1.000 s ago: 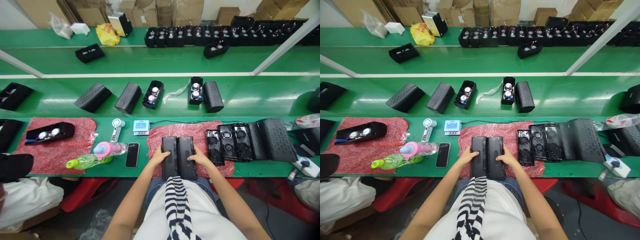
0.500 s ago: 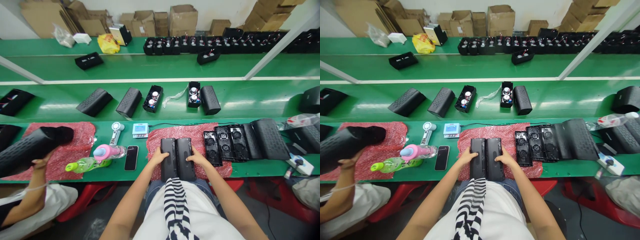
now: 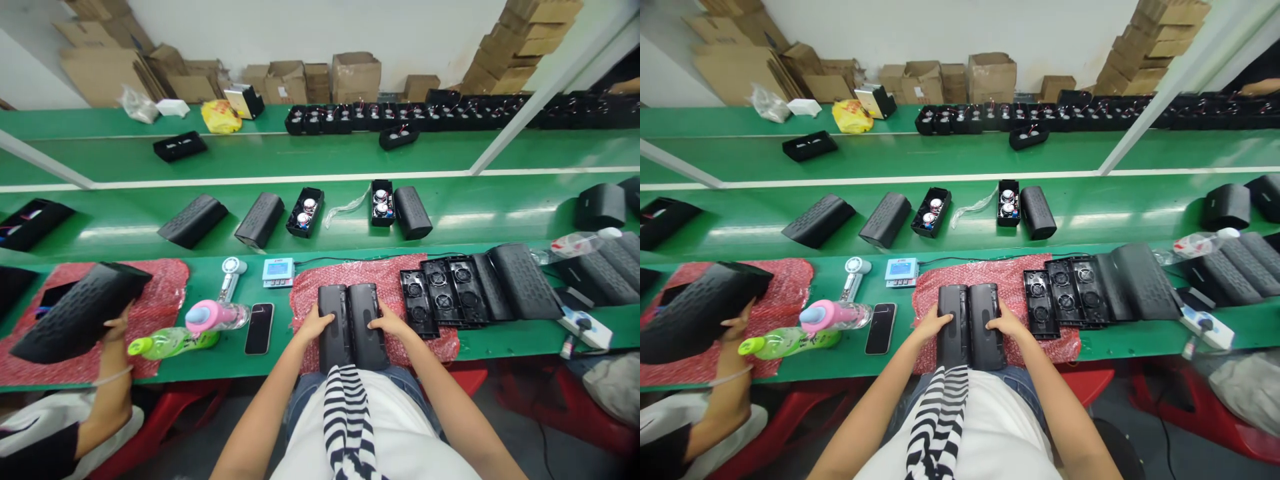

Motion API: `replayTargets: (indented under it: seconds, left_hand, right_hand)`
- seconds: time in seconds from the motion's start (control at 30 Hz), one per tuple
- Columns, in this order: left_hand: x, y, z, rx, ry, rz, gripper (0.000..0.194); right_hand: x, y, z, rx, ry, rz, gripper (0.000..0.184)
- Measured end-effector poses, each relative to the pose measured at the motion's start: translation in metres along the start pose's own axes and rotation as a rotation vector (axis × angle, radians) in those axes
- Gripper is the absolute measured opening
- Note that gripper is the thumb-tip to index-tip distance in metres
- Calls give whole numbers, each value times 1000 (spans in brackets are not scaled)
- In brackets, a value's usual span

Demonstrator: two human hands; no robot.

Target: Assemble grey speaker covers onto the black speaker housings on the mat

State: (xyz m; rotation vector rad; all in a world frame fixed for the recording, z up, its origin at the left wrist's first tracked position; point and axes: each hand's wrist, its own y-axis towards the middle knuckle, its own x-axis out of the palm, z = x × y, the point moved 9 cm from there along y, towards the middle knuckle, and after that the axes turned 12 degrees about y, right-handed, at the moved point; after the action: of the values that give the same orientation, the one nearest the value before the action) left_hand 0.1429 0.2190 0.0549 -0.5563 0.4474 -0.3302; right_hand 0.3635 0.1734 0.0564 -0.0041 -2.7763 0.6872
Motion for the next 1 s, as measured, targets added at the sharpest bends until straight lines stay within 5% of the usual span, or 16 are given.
replayTargets:
  seconds: [0.37, 1.0]
  left_hand:
    - [11, -14, -8, 86, -175, -73, 80]
    - [9, -8, -8, 70, -135, -80, 78]
  right_hand:
    - [4, -15, 6, -69, -19, 25, 85]
    - [4, -13, 10, -46, -10, 81, 84]
